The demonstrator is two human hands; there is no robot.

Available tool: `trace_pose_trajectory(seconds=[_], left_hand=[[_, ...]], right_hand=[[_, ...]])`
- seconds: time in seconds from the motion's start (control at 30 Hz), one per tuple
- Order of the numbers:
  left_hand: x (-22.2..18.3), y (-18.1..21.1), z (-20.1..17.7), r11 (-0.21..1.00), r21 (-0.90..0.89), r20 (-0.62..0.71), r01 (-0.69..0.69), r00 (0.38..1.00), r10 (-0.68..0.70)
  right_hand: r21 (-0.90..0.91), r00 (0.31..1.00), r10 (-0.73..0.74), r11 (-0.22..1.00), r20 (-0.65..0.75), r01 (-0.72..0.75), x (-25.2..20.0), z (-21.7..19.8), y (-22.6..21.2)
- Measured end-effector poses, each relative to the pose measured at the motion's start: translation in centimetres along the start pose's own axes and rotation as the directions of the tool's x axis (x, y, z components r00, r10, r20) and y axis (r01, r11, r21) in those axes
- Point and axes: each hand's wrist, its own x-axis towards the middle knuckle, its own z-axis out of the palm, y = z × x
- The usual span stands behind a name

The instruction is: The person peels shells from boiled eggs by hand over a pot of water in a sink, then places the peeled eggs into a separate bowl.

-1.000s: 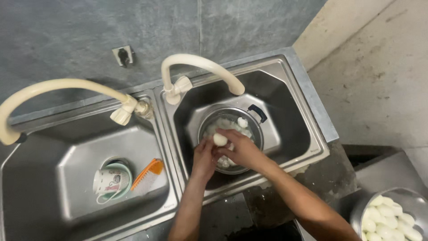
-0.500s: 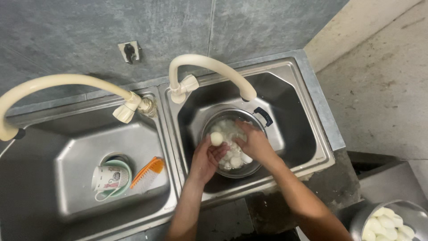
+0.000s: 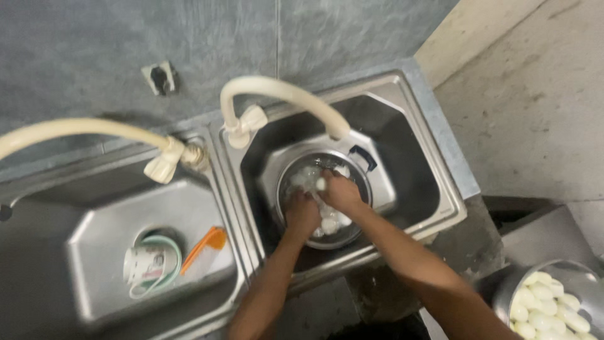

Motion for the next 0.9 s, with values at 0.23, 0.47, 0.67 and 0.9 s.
trace_pose_trajectory(seconds=[0.23, 0.47, 0.67, 0.9], left_hand=[[-1.1, 5.5, -1.4, 0.951, -0.170, 0.313, -0.256, 0.901, 0.299], [1.9, 3.7, 0.4, 0.722, -0.645, 0.348, 0.250, 0.938, -0.014], [3.3, -2.0, -0.6, -0.139, -0.815, 0.579, 0.562, 0.788, -0.211], [1.3, 3.9, -6.5, -0.068, -0.841, 0.540, 0.537, 0.840, -0.045]], right_hand=[[0.446, 0.912, 0.158, 0.894, -0.378, 0.030, -10.1, -6.7, 6.5], [0.418, 0.476, 0.677, 0.728, -0.561, -0.543, -34.5, -5.7, 23.9], [0.061, 0.377, 0.619, 0.568, -0.689, -0.821, -42.1, -3.5, 30.6], [0.667, 0.865, 0.450, 0.717, -0.222, -0.202, -23.9, -5.7, 10.6]])
